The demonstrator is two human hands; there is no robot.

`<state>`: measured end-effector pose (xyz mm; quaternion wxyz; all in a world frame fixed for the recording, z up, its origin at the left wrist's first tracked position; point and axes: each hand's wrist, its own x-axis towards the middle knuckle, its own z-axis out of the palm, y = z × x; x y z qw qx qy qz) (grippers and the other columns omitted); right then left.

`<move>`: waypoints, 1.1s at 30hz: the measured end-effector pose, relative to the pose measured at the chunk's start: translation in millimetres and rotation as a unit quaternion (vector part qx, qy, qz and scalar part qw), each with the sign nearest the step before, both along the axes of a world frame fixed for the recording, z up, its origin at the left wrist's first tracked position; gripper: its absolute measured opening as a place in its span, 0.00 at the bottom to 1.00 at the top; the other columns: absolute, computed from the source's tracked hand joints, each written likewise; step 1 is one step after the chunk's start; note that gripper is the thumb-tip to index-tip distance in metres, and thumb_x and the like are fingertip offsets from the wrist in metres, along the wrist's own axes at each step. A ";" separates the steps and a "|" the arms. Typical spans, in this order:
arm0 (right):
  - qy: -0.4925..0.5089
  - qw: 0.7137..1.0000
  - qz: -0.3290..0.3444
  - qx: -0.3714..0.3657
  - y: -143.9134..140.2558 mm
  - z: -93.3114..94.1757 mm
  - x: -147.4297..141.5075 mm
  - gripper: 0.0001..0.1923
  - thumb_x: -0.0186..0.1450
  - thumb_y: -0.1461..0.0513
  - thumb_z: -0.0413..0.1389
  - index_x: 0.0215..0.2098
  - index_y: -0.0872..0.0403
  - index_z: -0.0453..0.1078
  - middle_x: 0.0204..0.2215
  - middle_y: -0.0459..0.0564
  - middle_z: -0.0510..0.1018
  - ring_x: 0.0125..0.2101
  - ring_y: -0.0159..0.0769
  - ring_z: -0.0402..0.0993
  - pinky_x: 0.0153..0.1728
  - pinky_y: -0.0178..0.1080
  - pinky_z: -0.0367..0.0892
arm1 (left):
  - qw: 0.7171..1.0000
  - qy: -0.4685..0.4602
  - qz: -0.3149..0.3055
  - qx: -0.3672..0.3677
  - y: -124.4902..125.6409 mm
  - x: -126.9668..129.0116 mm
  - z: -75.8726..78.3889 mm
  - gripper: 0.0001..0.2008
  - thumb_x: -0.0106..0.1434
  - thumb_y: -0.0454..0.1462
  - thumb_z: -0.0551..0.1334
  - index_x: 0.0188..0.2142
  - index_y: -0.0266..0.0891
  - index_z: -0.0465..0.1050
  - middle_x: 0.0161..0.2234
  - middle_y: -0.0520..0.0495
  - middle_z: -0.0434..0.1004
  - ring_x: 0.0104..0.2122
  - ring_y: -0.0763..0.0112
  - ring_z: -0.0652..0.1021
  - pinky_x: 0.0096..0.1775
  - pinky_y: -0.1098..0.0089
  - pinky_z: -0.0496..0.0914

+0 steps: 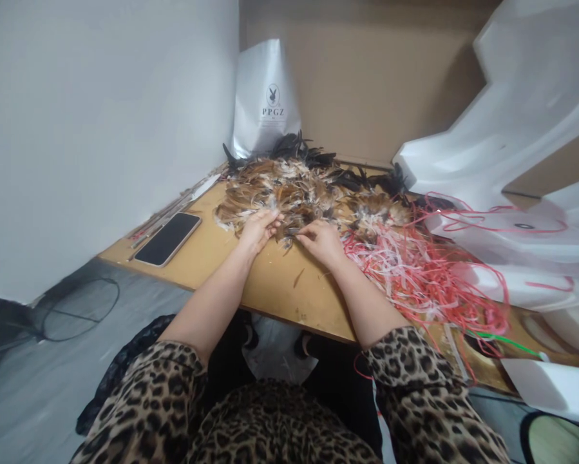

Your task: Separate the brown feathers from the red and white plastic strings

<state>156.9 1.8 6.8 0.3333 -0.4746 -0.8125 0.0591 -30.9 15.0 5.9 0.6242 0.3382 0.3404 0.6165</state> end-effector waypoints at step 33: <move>-0.063 0.997 -0.027 0.043 2.7 -4.5 4.4 0.09 0.62 0.61 0.51 0.34 0.51 0.73 0.36 0.52 0.73 0.40 0.41 0.63 0.41 0.43 0.54 | 0.989 -0.053 -0.130 -0.054 -11.9 -1.9 6.9 0.03 0.56 0.26 0.60 0.30 0.30 0.71 0.30 0.45 0.76 0.22 0.85 0.72 0.21 0.85 0.64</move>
